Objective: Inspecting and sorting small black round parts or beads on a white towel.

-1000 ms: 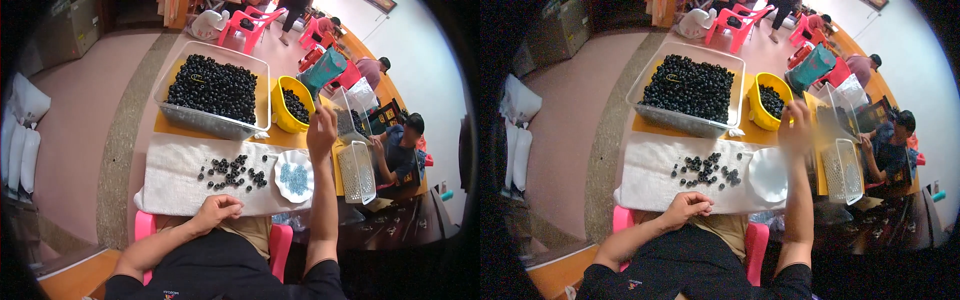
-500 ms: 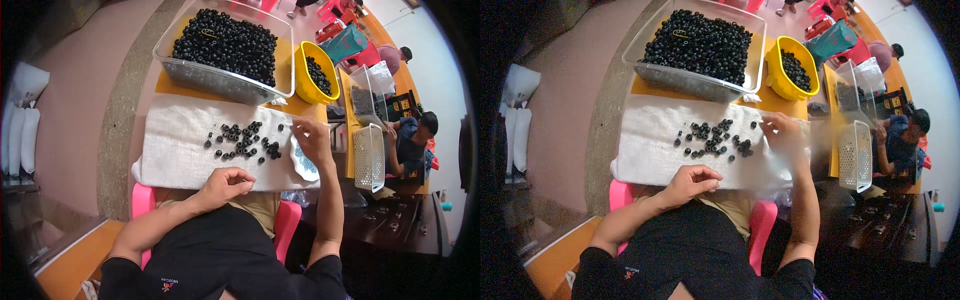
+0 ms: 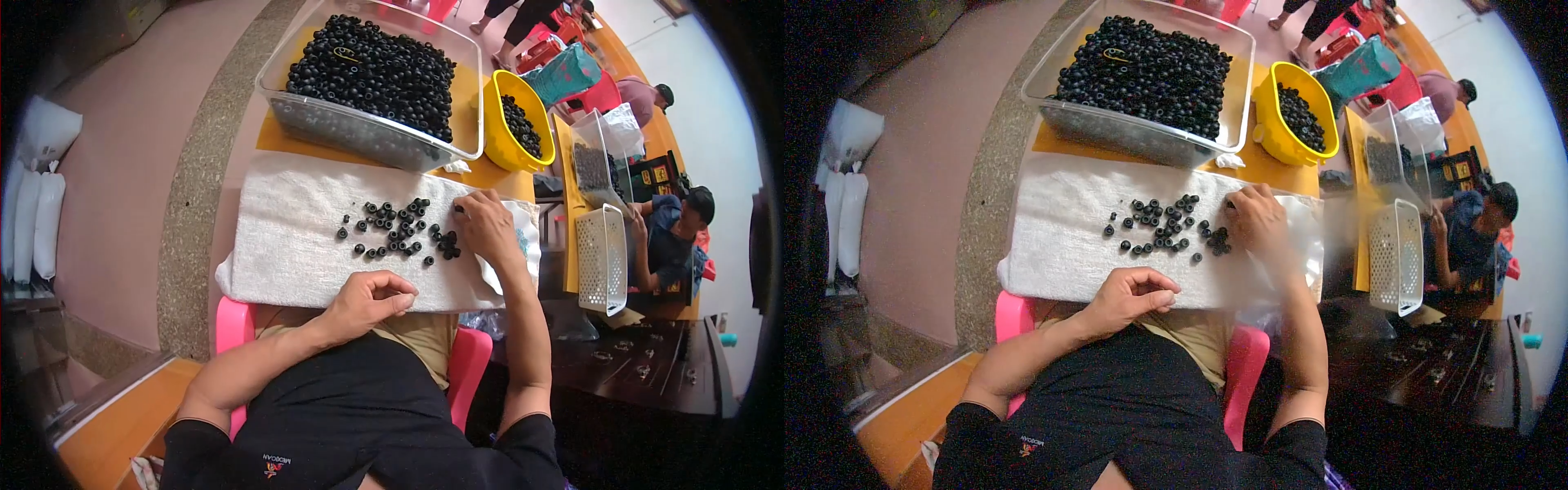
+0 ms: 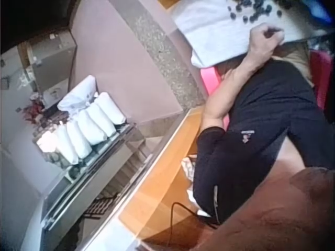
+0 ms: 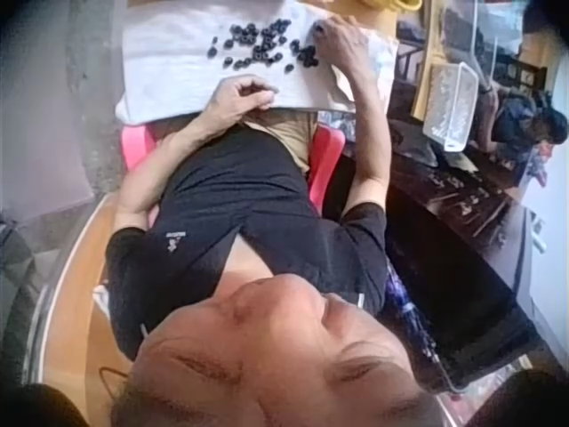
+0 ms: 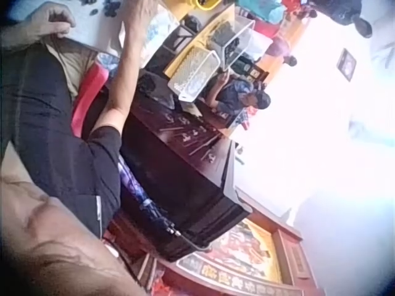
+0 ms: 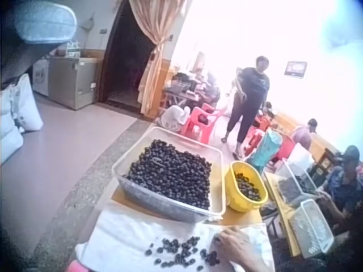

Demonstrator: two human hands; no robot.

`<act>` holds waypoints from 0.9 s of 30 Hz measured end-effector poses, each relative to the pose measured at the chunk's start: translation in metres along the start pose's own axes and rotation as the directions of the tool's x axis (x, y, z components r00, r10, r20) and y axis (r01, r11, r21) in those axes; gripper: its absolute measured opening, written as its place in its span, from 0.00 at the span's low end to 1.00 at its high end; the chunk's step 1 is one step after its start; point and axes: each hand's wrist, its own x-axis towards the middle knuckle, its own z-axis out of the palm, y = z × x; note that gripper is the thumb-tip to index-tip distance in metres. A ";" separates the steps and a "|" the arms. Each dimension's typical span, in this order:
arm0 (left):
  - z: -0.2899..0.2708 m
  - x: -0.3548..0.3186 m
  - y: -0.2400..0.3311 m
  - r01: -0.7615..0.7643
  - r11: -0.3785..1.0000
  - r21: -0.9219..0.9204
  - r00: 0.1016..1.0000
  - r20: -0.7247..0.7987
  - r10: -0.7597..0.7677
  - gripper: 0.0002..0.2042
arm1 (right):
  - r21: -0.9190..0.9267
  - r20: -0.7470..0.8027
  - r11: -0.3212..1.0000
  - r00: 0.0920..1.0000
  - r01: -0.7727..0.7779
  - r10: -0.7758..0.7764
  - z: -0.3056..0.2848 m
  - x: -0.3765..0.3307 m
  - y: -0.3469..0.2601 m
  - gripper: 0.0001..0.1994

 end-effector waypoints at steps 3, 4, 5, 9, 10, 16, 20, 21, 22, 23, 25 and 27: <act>0.000 0.001 0.002 0.004 0.999 0.036 1.000 -0.007 -0.004 0.10 | 0.029 0.028 0.999 0.999 -0.040 0.040 0.002 -0.001 -0.001 0.11; -0.002 0.000 0.001 0.000 1.000 0.031 1.000 -0.007 0.001 0.10 | 0.085 -0.042 0.996 0.999 -0.018 0.022 0.001 -0.002 -0.005 0.11; -0.003 0.000 0.000 -0.008 1.000 0.012 1.000 -0.007 0.008 0.10 | 0.138 -0.113 0.990 0.993 0.007 0.009 0.000 -0.005 -0.009 0.12; 0.000 0.003 0.003 -0.009 1.000 -0.011 1.000 -0.024 0.008 0.11 | 0.418 -0.230 0.907 0.972 0.050 0.053 -0.009 -0.023 -0.033 0.14; 0.000 0.003 0.002 -0.004 1.000 -0.008 1.000 -0.026 0.004 0.11 | 0.512 -0.197 0.855 0.980 0.077 0.030 -0.012 -0.028 -0.042 0.14; 0.005 0.003 0.008 -0.109 0.982 -0.154 0.983 -0.162 0.084 0.14 | 0.564 -0.257 0.794 0.962 0.227 -0.092 0.000 -0.057 -0.090 0.16; 0.005 0.000 0.010 -0.081 0.985 -0.150 0.989 -0.136 0.061 0.14 | 0.575 -0.302 0.772 0.947 0.270 -0.106 0.008 -0.067 -0.101 0.16; 0.004 -0.001 0.009 -0.071 0.987 -0.147 0.988 -0.146 0.049 0.13 | 0.577 -0.296 0.774 0.950 0.262 -0.101 0.009 -0.067 -0.101 0.16; 0.004 -0.001 0.008 -0.061 0.988 -0.145 0.987 -0.156 0.038 0.12 | 0.561 -0.320 0.779 0.941 0.281 -0.109 0.007 -0.067 -0.103 0.16; 0.003 -0.002 0.008 -0.061 0.988 -0.143 0.988 -0.151 0.039 0.12 | 0.558 -0.323 0.782 0.941 0.280 -0.107 0.007 -0.068 -0.104 0.16; 0.002 -0.002 0.008 -0.063 0.996 -0.063 0.985 -0.162 0.052 0.10 | 0.566 -0.326 0.775 0.940 0.282 -0.104 0.008 -0.071 -0.104 0.16; 0.004 -0.003 0.011 -0.053 0.994 -0.100 0.987 -0.157 0.037 0.10 | 0.575 -0.324 0.774 0.942 0.265 -0.082 0.009 -0.073 -0.105 0.16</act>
